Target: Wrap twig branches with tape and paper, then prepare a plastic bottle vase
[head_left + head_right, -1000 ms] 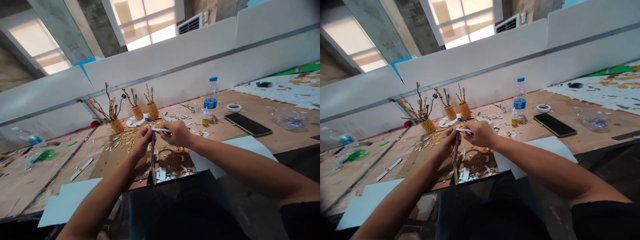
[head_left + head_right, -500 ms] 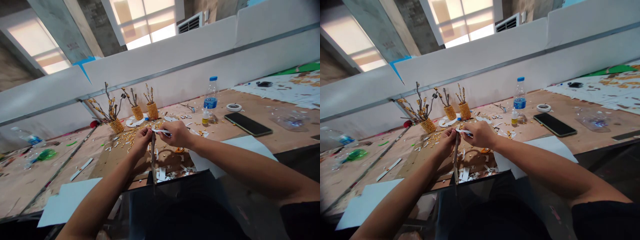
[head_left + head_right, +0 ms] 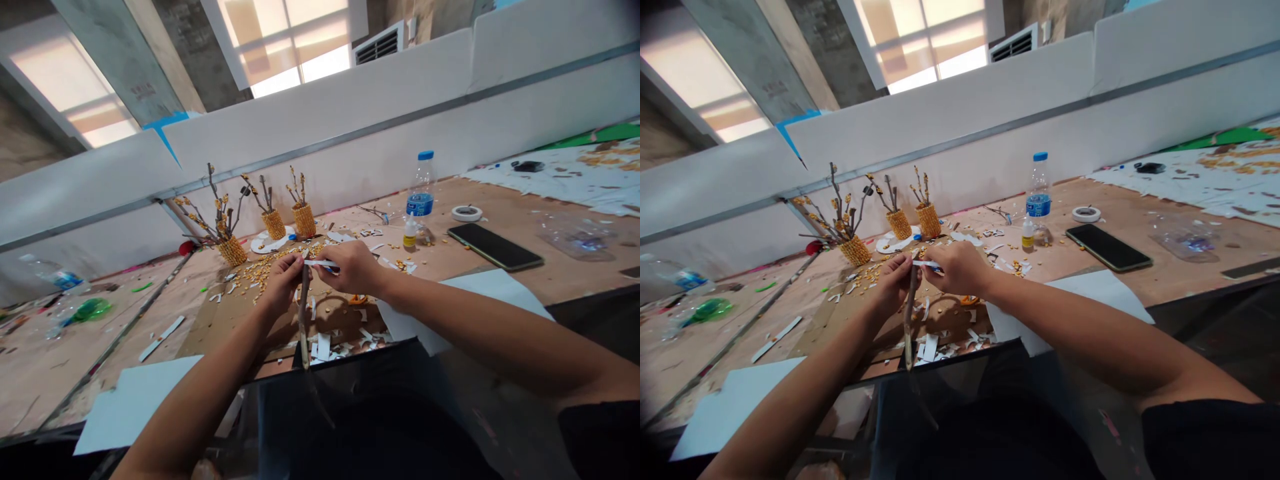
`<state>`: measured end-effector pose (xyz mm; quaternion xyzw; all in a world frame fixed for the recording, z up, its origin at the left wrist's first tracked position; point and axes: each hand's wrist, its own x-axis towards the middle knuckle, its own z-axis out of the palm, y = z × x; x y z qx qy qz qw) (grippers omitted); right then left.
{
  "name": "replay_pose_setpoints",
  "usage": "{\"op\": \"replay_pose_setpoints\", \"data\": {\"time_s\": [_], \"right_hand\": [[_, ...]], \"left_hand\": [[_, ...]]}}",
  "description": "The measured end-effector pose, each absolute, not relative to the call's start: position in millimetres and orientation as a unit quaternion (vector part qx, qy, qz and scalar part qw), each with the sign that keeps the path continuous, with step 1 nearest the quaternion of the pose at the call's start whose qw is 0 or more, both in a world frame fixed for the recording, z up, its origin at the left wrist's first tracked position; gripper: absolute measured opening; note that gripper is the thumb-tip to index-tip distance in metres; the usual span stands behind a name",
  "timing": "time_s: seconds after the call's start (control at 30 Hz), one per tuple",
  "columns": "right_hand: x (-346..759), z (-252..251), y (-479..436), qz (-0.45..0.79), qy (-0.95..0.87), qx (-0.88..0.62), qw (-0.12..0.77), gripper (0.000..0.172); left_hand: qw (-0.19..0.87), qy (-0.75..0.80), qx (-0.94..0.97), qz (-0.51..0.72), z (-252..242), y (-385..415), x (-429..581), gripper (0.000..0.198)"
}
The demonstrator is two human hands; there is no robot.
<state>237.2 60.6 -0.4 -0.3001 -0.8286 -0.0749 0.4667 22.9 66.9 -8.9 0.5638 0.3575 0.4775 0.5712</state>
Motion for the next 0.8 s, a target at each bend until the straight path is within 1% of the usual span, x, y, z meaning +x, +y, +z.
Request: {"op": "replay_pose_setpoints", "data": {"time_s": [0.2, 0.37, 0.47, 0.53, 0.7, 0.8], "right_hand": [[236, -3, 61, -0.053, -0.837, -0.311, 0.447, 0.017], [236, -3, 60, -0.044, -0.843, -0.319, 0.430, 0.016], [235, -4, 61, -0.040, -0.844, -0.330, 0.420, 0.015], [235, -5, 62, -0.039, -0.843, -0.341, 0.414, 0.015], [234, -6, 63, -0.039, -0.842, -0.362, 0.399, 0.017], [234, -6, 64, -0.036, -0.842, -0.369, 0.392, 0.014]], "left_hand": [[0.590, 0.351, 0.564, 0.458, -5, 65, 26, 0.023], [0.571, 0.368, 0.579, 0.450, -6, 67, 27, 0.024], [0.531, 0.387, 0.601, 0.455, -4, 65, 29, 0.032], [0.487, 0.401, 0.618, 0.469, -1, 62, 31, 0.034], [0.376, 0.427, 0.660, 0.491, 8, 50, 33, 0.019], [0.351, 0.434, 0.680, 0.475, 13, 45, 33, 0.022]]}}
